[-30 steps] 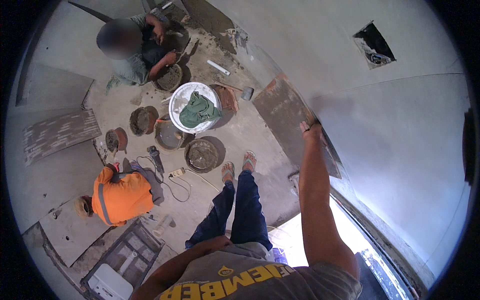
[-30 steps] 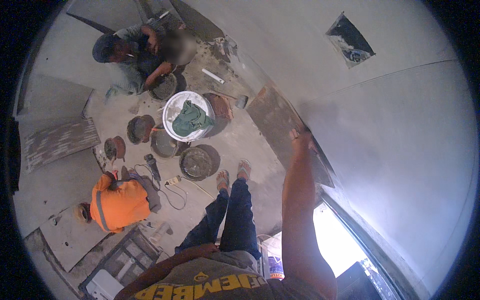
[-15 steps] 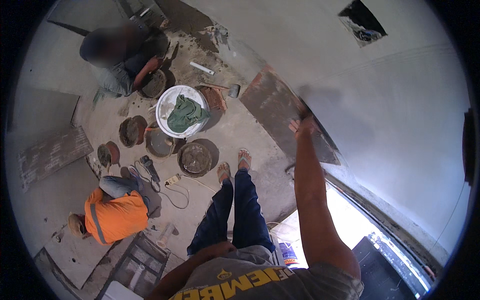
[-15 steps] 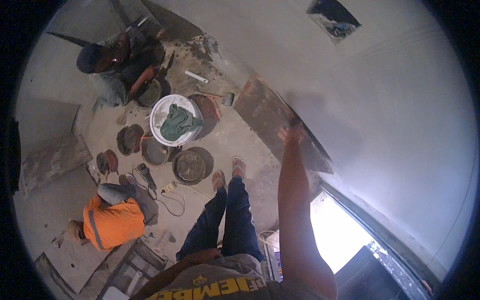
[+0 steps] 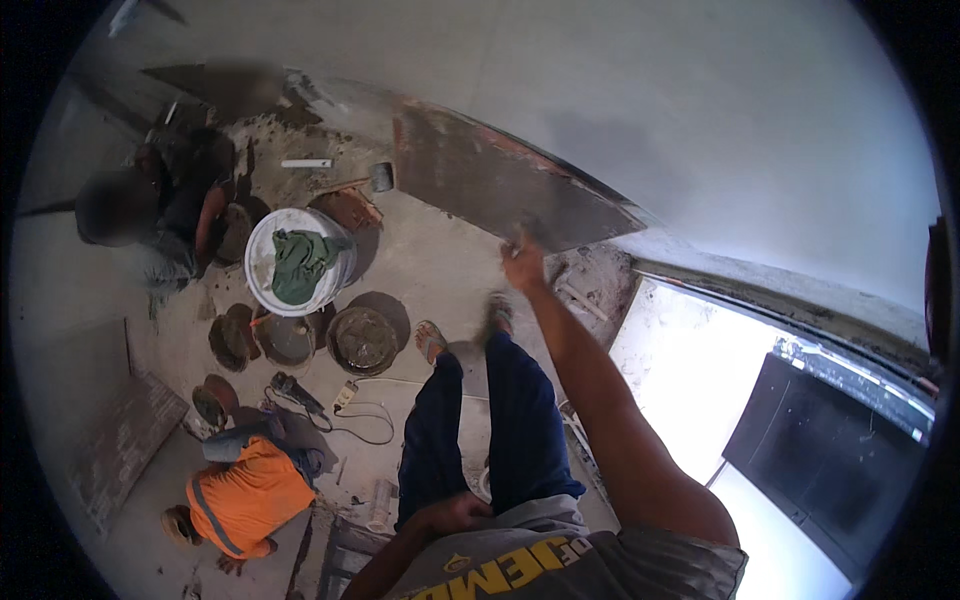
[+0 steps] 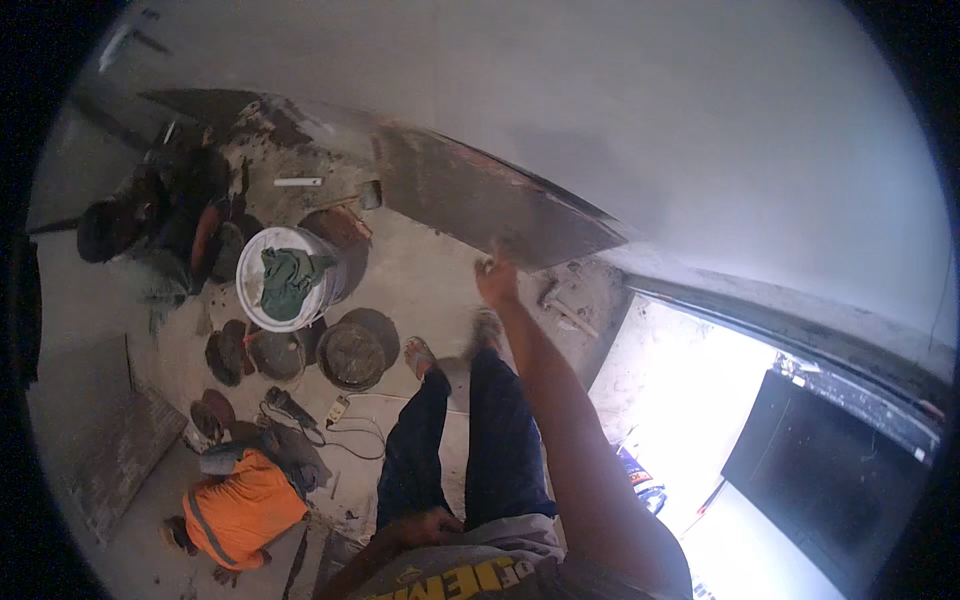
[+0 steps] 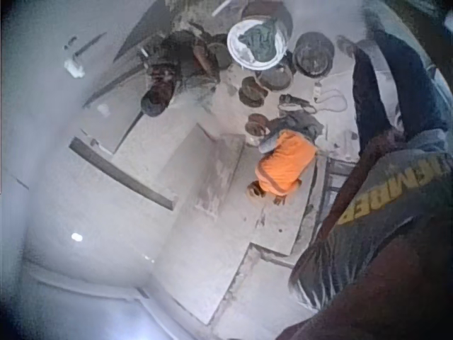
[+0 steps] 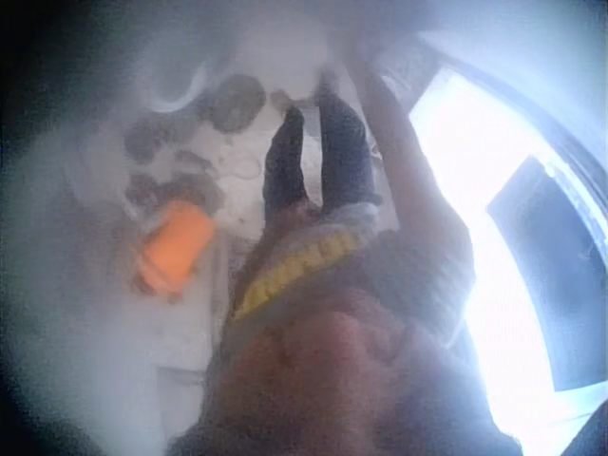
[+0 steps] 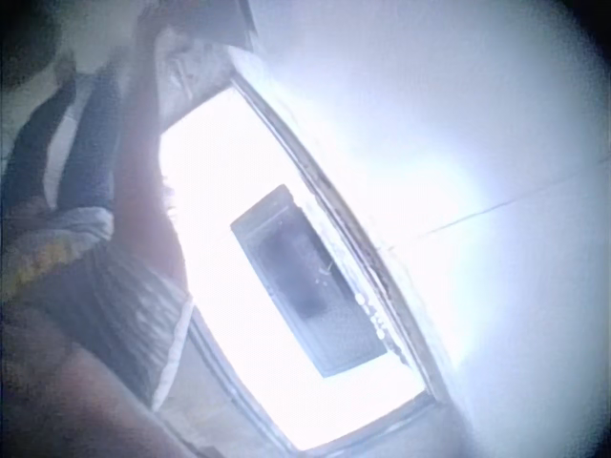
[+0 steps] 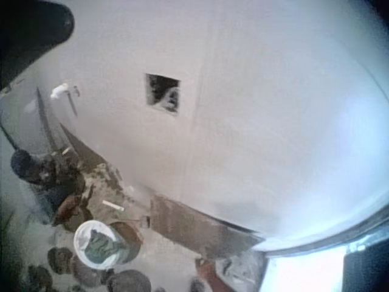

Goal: The person scoops cement from a bucket using a trowel and applies it to a wall section, smoothing the surface. They repeatedly transfer material from the bucket to the wall, working on a specific area while other workers are present in the background.

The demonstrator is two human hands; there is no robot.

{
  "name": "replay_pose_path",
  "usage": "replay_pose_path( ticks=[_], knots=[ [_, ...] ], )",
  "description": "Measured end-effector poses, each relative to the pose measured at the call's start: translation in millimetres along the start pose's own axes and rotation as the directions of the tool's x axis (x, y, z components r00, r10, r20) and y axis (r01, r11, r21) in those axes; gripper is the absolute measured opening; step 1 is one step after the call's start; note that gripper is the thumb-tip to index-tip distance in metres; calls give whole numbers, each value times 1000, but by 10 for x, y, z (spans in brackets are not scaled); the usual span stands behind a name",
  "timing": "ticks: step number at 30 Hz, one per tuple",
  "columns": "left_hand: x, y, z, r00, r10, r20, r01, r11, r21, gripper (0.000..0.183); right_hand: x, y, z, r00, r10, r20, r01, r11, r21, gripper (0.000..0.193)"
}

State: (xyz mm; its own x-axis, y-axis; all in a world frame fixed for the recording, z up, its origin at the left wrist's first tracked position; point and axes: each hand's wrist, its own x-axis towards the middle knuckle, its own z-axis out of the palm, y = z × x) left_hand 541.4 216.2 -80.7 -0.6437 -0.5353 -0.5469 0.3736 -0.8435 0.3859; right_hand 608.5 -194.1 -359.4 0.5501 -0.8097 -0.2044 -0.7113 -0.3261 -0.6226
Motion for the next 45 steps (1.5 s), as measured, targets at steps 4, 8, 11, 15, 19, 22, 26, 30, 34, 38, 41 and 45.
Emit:
replay_pose_path(
  ticks=[4,8,11,15,19,22,26,30,34,38,41,45],
  knots=[
    [550,-292,-85,1000,18,10,-18,999,28,26,-1070,448,11,898,168,407,-190,982,14,48],
    [1225,-324,-381,987,-57,-151,79,986,145,23,-1873,1355,398,659,-433,614,612,784,-104,19],
    [1689,31,-887,847,191,-496,98,860,500,23,-1913,1393,181,727,-289,623,321,945,64,16],
    [2297,886,-1933,366,689,-626,132,628,767,19,-1351,1827,-187,675,-390,626,532,845,-47,22],
    [2700,2260,-2779,45,947,-319,103,313,944,20,-543,2652,-494,925,-29,378,-21,992,128,25],
    [2833,3070,-2907,-121,988,101,452,-36,892,31,-19,2833,-632,1000,30,2,-29,954,299,38],
    [3233,3515,-3032,-227,872,435,602,-225,766,39,213,2894,-542,941,97,-325,34,927,375,43],
    [3388,3620,-3341,-183,752,633,694,-358,625,39,423,3123,-77,755,-174,-633,389,895,218,43],
    [3354,3707,-3543,-153,673,724,787,-360,501,36,582,3205,14,611,-254,-749,593,774,222,48],
    [3420,3761,-3576,-162,609,777,812,-366,456,33,740,3051,-266,492,-322,-809,761,610,220,51],
    [3443,3755,-3567,-167,620,767,817,-348,459,33,805,3002,-338,509,-300,-807,806,496,324,41],
    [3392,3774,-3529,-174,658,733,787,-355,505,36,856,3107,-133,597,-241,-765,763,465,449,23]
  ],
)
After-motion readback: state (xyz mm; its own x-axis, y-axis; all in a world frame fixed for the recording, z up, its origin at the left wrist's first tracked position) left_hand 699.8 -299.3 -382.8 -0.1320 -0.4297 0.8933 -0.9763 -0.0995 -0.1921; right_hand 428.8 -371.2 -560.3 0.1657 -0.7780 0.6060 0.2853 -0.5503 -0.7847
